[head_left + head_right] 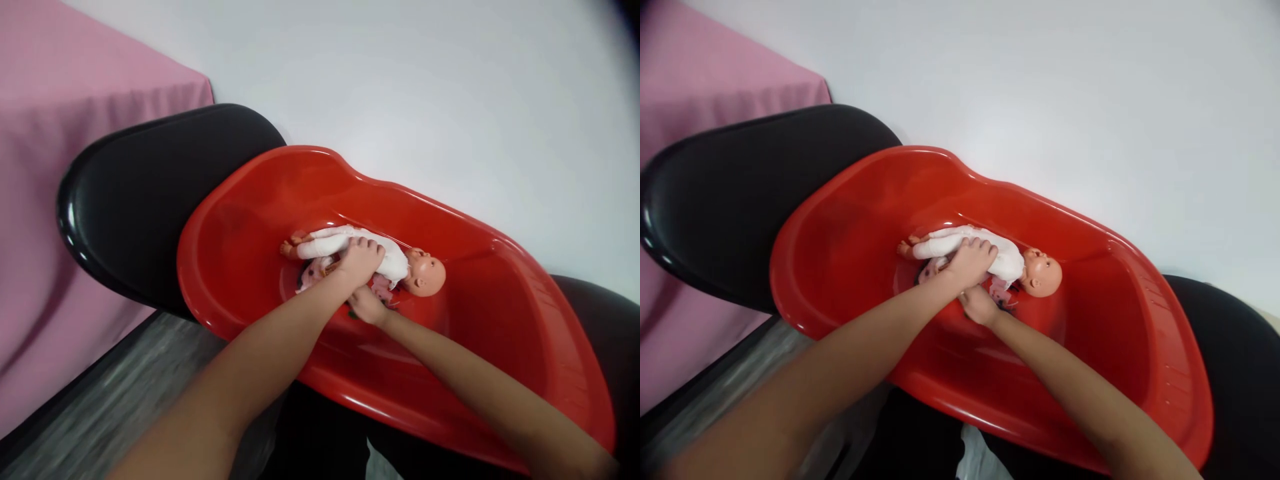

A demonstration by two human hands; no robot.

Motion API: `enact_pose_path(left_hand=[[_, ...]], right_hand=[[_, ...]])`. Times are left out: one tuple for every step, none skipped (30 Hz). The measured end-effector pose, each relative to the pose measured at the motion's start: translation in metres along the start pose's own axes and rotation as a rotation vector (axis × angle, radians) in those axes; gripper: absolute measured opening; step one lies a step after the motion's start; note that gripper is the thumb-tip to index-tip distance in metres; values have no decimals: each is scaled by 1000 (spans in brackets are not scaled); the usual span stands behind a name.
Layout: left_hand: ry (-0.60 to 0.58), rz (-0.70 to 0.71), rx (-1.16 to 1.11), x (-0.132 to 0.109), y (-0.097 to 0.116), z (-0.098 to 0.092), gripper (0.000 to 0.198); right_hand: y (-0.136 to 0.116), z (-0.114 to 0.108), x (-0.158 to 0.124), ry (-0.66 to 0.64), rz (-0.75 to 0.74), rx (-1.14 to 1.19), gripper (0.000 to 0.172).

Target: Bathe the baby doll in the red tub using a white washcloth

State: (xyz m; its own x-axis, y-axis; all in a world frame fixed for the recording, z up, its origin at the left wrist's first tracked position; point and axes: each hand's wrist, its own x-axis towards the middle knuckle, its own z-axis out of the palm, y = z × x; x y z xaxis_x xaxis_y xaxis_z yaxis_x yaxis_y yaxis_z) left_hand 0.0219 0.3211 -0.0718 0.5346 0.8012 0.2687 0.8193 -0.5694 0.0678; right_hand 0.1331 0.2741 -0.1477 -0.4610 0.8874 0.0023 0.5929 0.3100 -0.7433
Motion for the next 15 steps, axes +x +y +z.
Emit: enact_pose_path(left_hand=[[-3,2,3,1,-1,0,32],[-2,7,7,1,-1,1,32],[0,13,11,2,-2,1,32],[0,18,13,2,-2,1,33],[-2,20,13,2,-3,1,33],[-11,24,11,2,-3,0,34],[-23,26,6,2,-3,0,33],[-42,26,3,2,-3,-1,33],[-64,27,3,2,-3,-2,34],[-88,29,6,1,-2,-2,35],[-111,29,11,1,-1,-4,37],[-136,27,16,0,0,-6,39],[-163,25,20,-1,2,-8,40],[-192,25,21,-2,3,-10,42],[-222,23,20,-4,5,-13,43]], right_hand=[[3,-12,-9,57,69,41,37],[6,-24,-19,138,169,115,33],[9,-37,-30,227,284,213,26],[11,-49,-42,315,396,318,19],[13,-61,-55,387,493,411,13],[14,-73,-67,445,568,478,11],[15,-84,-79,487,612,509,15],[14,-96,-91,522,633,519,17],[13,-107,-101,563,638,527,19],[10,-118,-109,612,634,547,20],[7,-128,-116,665,615,573,20],[4,-138,-122,716,583,599,20],[0,-146,-126,764,541,623,19],[-3,-152,-129,811,496,643,18],[-7,-157,-131,853,457,659,18]])
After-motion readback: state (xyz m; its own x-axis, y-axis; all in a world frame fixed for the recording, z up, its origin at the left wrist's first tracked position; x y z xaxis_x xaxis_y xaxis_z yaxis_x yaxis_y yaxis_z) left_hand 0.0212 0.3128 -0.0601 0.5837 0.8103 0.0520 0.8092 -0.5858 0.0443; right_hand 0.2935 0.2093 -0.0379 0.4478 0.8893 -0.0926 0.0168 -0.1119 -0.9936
